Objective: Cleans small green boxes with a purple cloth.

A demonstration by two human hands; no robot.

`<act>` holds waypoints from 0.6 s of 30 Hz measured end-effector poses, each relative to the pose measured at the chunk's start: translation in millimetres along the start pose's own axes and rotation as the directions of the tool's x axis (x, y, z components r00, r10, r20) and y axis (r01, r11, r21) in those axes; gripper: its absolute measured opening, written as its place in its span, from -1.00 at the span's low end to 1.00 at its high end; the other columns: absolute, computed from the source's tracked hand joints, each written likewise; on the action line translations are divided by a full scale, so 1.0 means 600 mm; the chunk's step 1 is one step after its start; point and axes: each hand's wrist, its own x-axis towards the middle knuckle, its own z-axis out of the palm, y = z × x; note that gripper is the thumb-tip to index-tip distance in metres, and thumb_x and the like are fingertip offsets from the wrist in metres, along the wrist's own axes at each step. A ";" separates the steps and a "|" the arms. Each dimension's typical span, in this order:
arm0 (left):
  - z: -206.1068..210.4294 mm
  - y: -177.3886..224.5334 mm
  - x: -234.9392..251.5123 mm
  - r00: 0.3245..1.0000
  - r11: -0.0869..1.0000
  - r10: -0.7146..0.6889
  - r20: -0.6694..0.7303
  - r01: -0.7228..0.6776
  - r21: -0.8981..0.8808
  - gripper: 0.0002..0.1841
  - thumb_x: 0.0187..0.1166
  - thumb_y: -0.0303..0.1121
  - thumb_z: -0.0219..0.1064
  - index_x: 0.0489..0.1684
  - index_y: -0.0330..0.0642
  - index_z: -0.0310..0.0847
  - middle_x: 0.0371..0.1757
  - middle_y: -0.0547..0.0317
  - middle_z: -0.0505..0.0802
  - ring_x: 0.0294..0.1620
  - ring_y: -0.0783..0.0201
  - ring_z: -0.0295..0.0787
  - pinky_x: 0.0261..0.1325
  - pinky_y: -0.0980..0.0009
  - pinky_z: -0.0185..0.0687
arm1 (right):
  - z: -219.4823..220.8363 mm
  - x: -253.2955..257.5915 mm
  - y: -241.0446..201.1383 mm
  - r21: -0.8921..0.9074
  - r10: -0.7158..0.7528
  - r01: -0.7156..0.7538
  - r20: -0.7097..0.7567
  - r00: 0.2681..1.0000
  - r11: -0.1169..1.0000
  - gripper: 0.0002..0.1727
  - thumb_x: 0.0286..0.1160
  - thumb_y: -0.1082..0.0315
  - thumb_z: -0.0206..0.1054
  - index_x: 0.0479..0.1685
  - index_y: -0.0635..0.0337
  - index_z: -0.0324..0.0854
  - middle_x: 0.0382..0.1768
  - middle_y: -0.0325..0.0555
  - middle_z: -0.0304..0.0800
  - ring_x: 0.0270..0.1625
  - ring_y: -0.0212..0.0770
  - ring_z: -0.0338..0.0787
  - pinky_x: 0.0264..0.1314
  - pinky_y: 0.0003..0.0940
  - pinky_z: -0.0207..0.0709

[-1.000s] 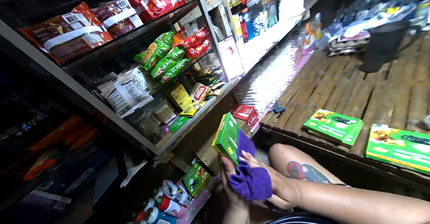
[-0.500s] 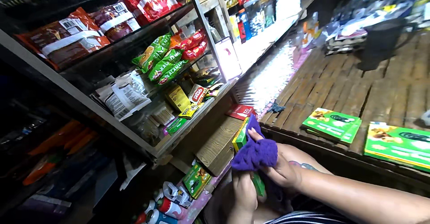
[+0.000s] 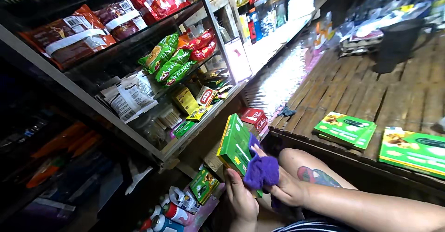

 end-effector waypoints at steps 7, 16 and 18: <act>-0.016 -0.013 -0.001 0.953 0.991 -0.137 0.271 0.134 0.027 -0.30 0.80 0.07 0.01 0.52 -0.51 0.17 0.25 0.24 0.72 0.28 0.68 0.61 0.41 0.59 0.51 | -0.006 0.005 -0.010 -0.043 -0.169 0.172 0.061 0.984 0.984 -0.43 0.86 -0.10 -0.23 0.58 -0.01 0.36 0.86 -0.03 0.07 0.93 0.04 -0.13 0.94 0.07 -0.32; 0.010 -0.001 -0.027 0.932 0.912 -0.319 0.173 0.252 0.324 -0.71 0.54 -0.64 0.14 0.20 -0.51 0.51 -0.03 0.20 0.76 0.06 0.64 0.65 0.24 0.62 0.57 | -0.050 0.034 -0.006 -0.148 -0.135 0.127 -0.041 0.990 0.981 -0.42 0.83 -0.09 -0.12 0.60 0.07 0.34 0.84 -0.03 0.11 0.92 -0.03 -0.09 0.95 0.03 -0.25; 0.007 -0.011 -0.030 0.942 0.949 -0.256 0.218 0.201 0.244 -0.77 0.60 -0.57 0.09 0.10 -0.40 0.57 -0.08 0.32 0.79 0.05 0.65 0.68 0.24 0.58 0.60 | -0.058 0.038 -0.003 -0.167 -0.123 0.112 -0.055 0.991 0.980 -0.39 0.82 -0.11 -0.13 0.61 0.10 0.32 0.82 -0.01 0.17 0.91 -0.02 -0.03 0.95 0.04 -0.23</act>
